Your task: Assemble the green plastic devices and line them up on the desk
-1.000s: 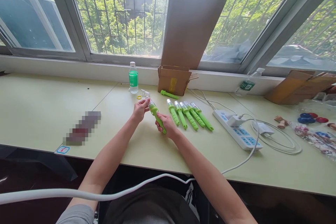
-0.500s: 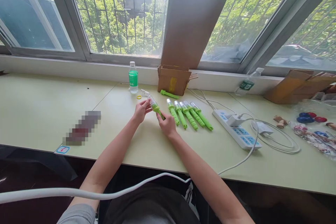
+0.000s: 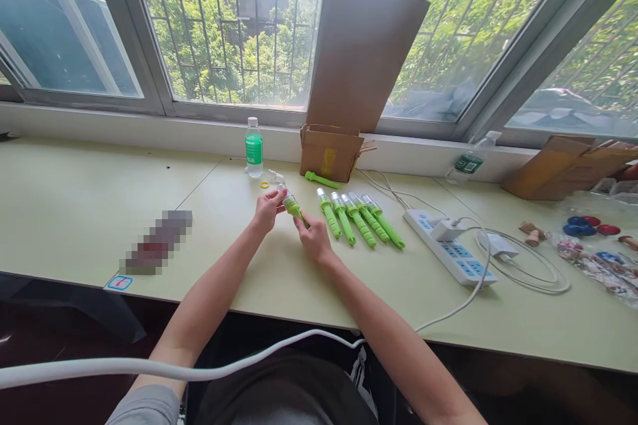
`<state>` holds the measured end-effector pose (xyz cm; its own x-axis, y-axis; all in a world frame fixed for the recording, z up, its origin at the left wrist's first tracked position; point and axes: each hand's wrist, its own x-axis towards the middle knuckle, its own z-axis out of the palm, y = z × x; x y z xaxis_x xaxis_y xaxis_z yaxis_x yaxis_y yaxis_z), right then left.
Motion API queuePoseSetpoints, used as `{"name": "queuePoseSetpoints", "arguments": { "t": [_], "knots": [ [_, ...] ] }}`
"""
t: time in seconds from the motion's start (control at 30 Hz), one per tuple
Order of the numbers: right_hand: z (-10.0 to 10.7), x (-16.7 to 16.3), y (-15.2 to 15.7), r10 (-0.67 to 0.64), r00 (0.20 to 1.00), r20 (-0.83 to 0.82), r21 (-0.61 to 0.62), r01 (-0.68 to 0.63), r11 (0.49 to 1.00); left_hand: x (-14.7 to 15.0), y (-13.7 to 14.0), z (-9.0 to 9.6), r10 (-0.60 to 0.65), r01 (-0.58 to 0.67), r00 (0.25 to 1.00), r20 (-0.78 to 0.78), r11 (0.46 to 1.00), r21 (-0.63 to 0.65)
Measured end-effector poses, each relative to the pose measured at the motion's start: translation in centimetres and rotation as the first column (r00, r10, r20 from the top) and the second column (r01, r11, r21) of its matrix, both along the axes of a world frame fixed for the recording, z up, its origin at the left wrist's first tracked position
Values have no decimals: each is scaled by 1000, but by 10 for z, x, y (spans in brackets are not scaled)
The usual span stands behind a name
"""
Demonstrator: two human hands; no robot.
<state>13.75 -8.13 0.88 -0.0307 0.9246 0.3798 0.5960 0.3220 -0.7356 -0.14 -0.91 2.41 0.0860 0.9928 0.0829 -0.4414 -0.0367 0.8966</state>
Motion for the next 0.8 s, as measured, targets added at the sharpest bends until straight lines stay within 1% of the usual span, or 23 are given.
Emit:
{"name": "queuePoseSetpoints", "arguments": {
  "t": [0.07,0.1,0.2,0.27,0.33,0.4,0.47,0.5,0.57,0.6,0.63,0.67,0.7,0.8],
  "knots": [
    [0,-1,1,80,979,-186,-60,-93,994,0,-1,2,0,0,1000,-7,1000,4],
    [0,-1,1,113,953,-282,-99,-146,984,0,-2,3,-3,3,1000,-6,1000,8],
    [0,-3,0,139,832,-537,-220,-298,929,-1,-3,4,-16,15,1000,9,1000,22],
    [2,-2,0,109,742,-662,-289,-387,876,-1,-3,5,-24,23,1000,19,999,28],
    [4,1,0,78,648,-758,-337,-491,804,-1,-4,6,-30,29,999,26,999,36],
    [7,4,1,61,556,-829,-352,-604,715,-1,-4,7,-34,32,999,36,998,47],
    [10,8,1,58,484,-873,-342,-692,636,0,-5,7,-42,40,998,50,998,58],
    [11,10,1,60,459,-886,-333,-720,609,0,-5,7,-53,49,997,57,997,64],
    [13,11,2,64,433,-899,-319,-748,582,0,-5,6,-74,69,995,71,995,75],
    [13,11,2,66,434,-898,-319,-748,582,1,-4,6,-79,73,994,78,994,78],
    [13,9,2,68,447,-892,-325,-737,593,1,-4,5,-79,73,994,82,994,78],
    [12,8,2,69,474,-878,-335,-710,619,1,-3,4,-77,71,994,81,995,76],
    [10,5,2,71,512,-856,-345,-668,660,2,-3,3,-72,67,995,73,995,71],
    [5,-2,3,94,669,-737,-329,-477,815,2,-1,-1,-48,48,999,4,997,54]
  ]
}}
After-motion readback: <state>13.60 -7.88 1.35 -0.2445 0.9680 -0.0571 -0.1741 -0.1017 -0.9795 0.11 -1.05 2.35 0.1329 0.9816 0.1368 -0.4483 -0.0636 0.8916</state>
